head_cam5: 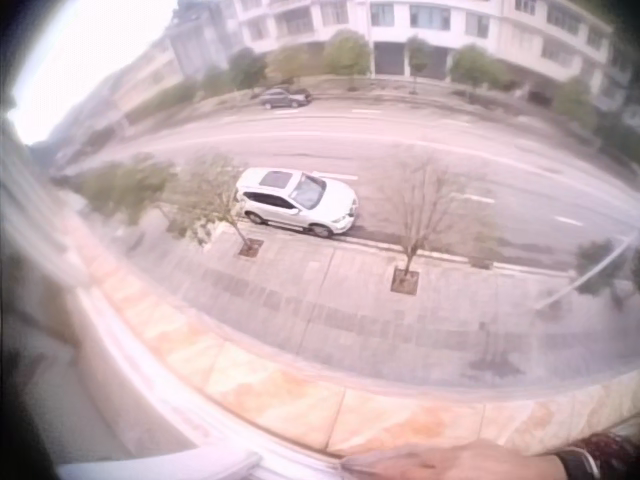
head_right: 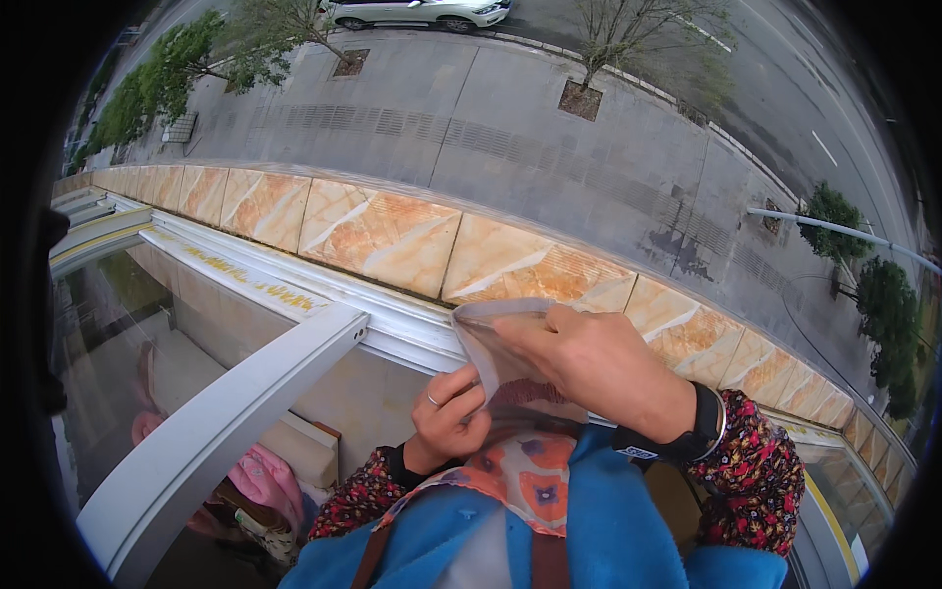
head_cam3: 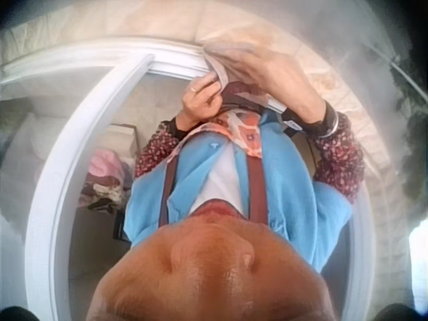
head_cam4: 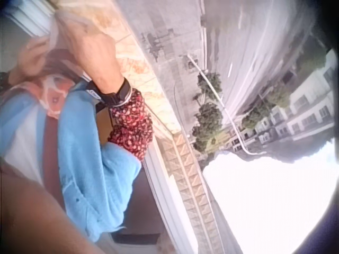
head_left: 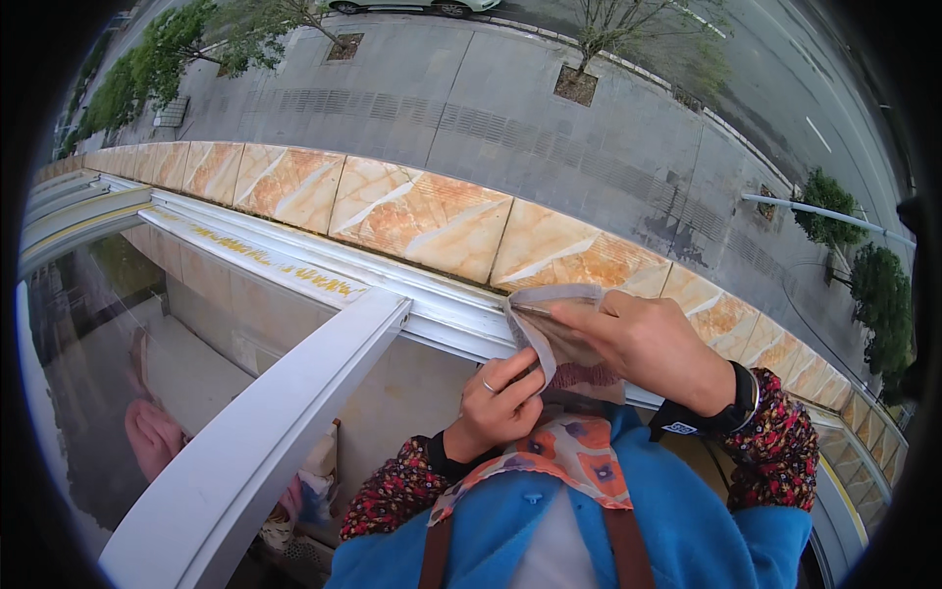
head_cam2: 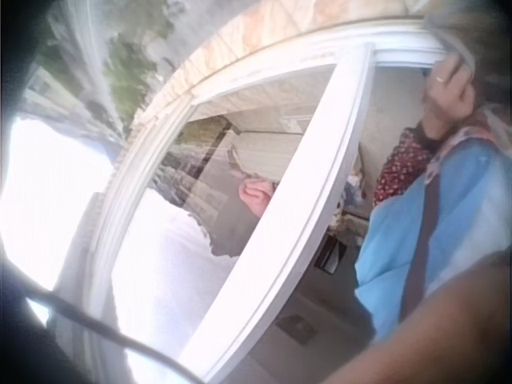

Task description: The person cleans the window frame using a cloth and a screwdriver. They repeatedly dip the cloth into a bucket of water, wring it out, and wipe the frame while using the screwdriver to scrape or loosen debris from the frame's grooves.

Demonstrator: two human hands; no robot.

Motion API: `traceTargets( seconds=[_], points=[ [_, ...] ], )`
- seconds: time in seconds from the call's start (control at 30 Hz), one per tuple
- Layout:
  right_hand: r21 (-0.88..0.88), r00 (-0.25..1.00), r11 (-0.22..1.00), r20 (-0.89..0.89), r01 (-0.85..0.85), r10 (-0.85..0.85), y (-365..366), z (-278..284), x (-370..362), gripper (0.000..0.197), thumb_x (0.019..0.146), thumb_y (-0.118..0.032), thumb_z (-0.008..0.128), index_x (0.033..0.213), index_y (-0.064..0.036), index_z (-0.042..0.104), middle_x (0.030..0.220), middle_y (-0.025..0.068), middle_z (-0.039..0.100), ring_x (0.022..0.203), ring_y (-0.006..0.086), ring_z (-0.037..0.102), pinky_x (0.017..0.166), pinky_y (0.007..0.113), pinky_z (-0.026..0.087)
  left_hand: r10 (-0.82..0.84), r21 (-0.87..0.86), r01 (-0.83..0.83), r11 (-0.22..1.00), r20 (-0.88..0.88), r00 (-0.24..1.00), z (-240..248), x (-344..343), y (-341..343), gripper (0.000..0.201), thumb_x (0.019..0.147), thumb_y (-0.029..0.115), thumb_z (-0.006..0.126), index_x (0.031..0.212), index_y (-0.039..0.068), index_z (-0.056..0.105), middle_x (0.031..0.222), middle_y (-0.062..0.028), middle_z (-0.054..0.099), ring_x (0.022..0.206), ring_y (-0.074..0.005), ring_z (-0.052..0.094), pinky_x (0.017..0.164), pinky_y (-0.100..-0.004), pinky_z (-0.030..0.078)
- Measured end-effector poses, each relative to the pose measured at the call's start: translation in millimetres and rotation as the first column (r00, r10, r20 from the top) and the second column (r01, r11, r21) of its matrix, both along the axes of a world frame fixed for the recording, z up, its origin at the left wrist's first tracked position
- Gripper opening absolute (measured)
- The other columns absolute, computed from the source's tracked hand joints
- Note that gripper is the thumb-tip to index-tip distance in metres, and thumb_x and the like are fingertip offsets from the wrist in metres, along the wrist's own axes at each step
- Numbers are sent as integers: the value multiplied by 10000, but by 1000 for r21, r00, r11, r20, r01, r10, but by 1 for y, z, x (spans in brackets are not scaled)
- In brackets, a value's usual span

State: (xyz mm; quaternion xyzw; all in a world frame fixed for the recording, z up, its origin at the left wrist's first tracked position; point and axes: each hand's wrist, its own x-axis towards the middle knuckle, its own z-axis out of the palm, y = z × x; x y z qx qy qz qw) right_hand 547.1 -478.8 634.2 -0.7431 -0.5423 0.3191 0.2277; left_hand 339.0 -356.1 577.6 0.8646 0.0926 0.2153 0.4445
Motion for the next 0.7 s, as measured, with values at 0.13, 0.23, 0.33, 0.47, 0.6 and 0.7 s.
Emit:
traceTargets(
  seconds=[0.13,0.23,0.33,0.47,0.6,0.7],
  points=[
    [56,997,997,63,-53,50,30,1,3,396,810,-198,701,1201,-161,648,767,106,590,611,283,634,507,379,492,135,10,-135,991,-10,991,-2,0,11,330,652,-49,639,970,8,704,1115,-172,672,713,-294,633,655,-358,540],
    [54,981,988,138,-142,134,46,-6,3,383,817,-186,686,1199,-158,667,743,101,585,592,270,631,497,370,487,156,41,-155,987,-16,988,-4,-4,21,345,638,-65,632,968,3,705,1111,-173,683,711,-286,634,637,-349,532],
    [56,973,979,131,-197,189,49,-12,7,394,813,-192,684,1204,-156,662,742,105,587,579,275,631,495,374,489,117,6,-117,993,-43,992,-4,-4,23,346,627,-71,634,957,2,710,1080,-168,696,694,-280,628,618,-339,523],
    [57,958,960,99,-275,268,39,-3,23,394,821,-197,672,1213,-154,659,727,103,582,561,276,625,493,384,488,16,-32,-18,999,-61,998,-1,1,17,359,622,-65,643,963,18,720,1078,-139,706,672,-261,616,610,-324,529],
    [-119,948,944,42,-308,315,18,20,40,306,833,-155,624,1136,-113,632,705,115,601,612,299,647,510,390,501,-184,-70,179,981,-58,981,2,15,3,357,630,-30,660,974,43,722,1091,-94,708,651,-215,606,576,-309,533],
    [-249,937,910,20,-332,348,-7,34,50,338,847,-150,610,1182,-134,654,698,109,610,606,300,642,507,385,493,-325,-65,320,945,-75,943,1,27,-12,287,645,21,675,928,54,719,1063,-63,711,627,-191,591,547,-301,523]
  ],
)
